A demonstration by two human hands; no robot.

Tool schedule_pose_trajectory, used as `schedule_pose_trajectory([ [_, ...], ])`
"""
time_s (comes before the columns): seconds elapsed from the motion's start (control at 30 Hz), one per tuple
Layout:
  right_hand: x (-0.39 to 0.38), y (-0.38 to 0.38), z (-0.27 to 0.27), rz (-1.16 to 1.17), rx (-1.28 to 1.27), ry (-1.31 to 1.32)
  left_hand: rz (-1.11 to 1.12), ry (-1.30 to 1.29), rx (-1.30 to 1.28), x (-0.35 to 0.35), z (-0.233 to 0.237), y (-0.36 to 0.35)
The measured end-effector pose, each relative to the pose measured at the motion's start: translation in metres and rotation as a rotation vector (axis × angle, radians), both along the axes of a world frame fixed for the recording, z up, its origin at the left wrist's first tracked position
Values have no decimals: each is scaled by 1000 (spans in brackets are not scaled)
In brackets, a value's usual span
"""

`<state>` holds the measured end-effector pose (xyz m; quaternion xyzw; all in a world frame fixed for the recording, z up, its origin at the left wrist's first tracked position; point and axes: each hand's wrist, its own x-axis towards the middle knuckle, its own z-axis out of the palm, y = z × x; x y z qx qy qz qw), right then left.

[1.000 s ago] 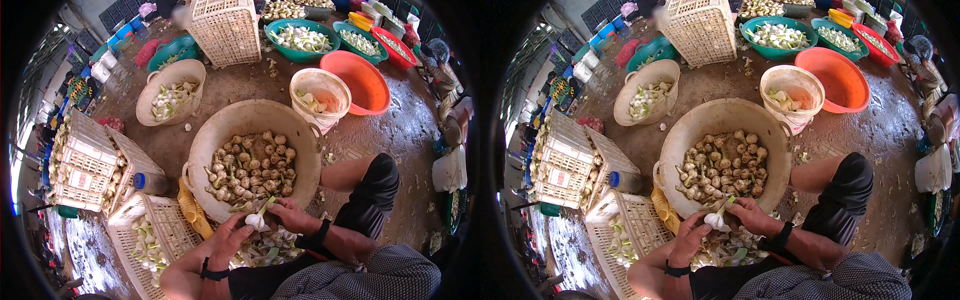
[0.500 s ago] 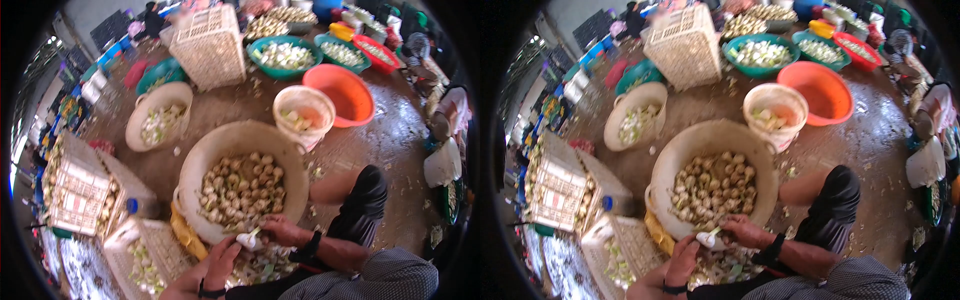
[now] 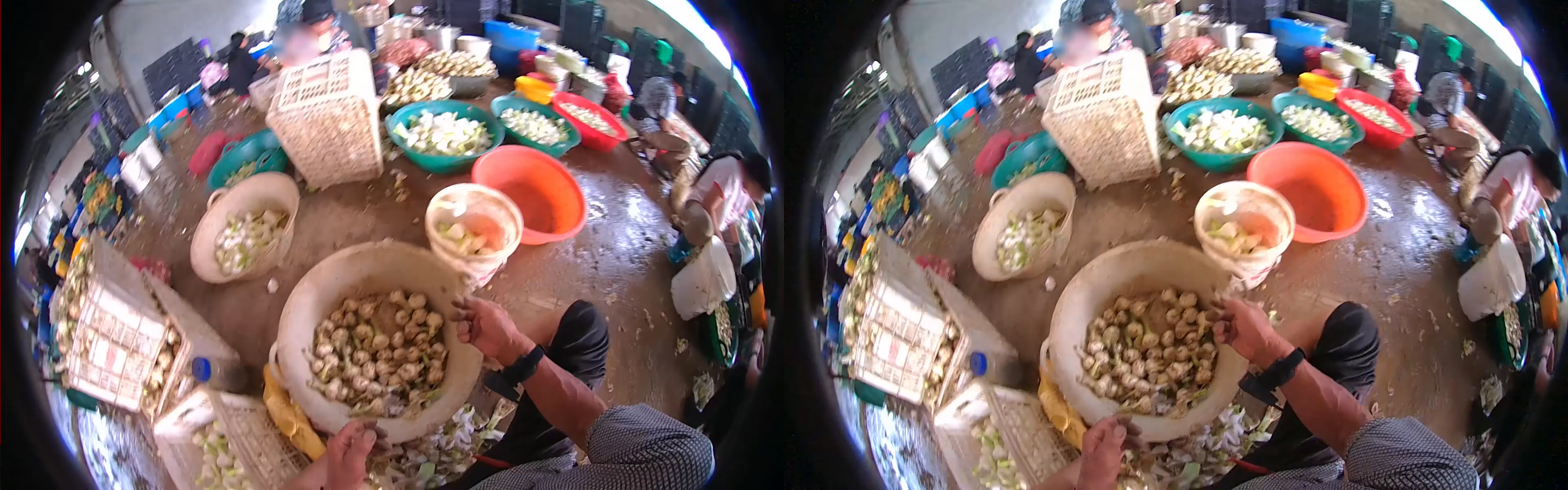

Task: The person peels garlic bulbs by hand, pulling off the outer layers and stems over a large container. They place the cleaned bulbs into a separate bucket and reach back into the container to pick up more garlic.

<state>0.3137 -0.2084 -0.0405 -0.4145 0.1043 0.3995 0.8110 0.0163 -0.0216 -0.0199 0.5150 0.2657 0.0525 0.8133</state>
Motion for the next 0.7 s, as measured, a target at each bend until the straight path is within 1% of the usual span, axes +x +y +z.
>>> schedule_pose_trajectory([
  [0.03, -18, 4, -20, -5, -76, -2, 19, -1, 17, -8, -13, 4],
  [0.07, -40, 10, -34, 17, -69, 24, 28, -6, 39, -7, -11, 8],
  [0.1, -61, 15, -44, 114, -190, -31, 83, -51, -31, -5, 3, 8],
  [0.13, -76, 19, -51, 211, -313, -95, 113, -54, 7, -5, 10, 10],
  [0.17, -85, 25, -56, 225, -312, -88, 165, -83, -55, -6, 13, 12],
  [0.2, -91, 30, -61, 326, -316, -149, 214, -117, -118, -6, 14, 14],
  [0.23, -94, 34, -65, 424, -320, -212, 222, -114, -122, -6, 16, 15],
  [0.27, -93, 38, -72, 432, -323, -211, 247, -145, -112, -6, 20, 15],
  [0.3, -90, 44, -83, 485, -387, -247, 273, -176, -102, -8, 23, 16],
  [0.33, -88, 50, -92, 537, -451, -284, 280, -175, -106, -9, 26, 16],
  [0.37, -84, 55, -99, 545, -455, -286, 293, -163, -109, -10, 28, 16],
  [0.43, -75, 63, -102, 675, -530, -445, 309, -152, -121, -12, 29, 16],
  [0.47, -71, 68, -105, 679, -537, -446, 304, -160, -113, -15, 27, 16],
  [0.53, -65, 78, -109, 886, -635, -717, 298, -165, -112, -17, 30, 17],
  [0.57, -57, 83, -121, 888, -642, -711, 265, -135, -42, -19, 36, 18],
  [0.6, -44, 89, -143, 818, -712, -985, 231, -107, 28, -20, 42, 18],
  [0.63, -30, 95, -158, 735, -773, -1262, 231, -107, 21, -20, 48, 18],
  [0.67, -14, 98, -172, 740, -779, -1262, 240, -47, 1, -20, 54, 18],
  [0.7, 3, 102, -181, 733, -931, -1412, 250, 16, -20, -18, 55, 20],
])
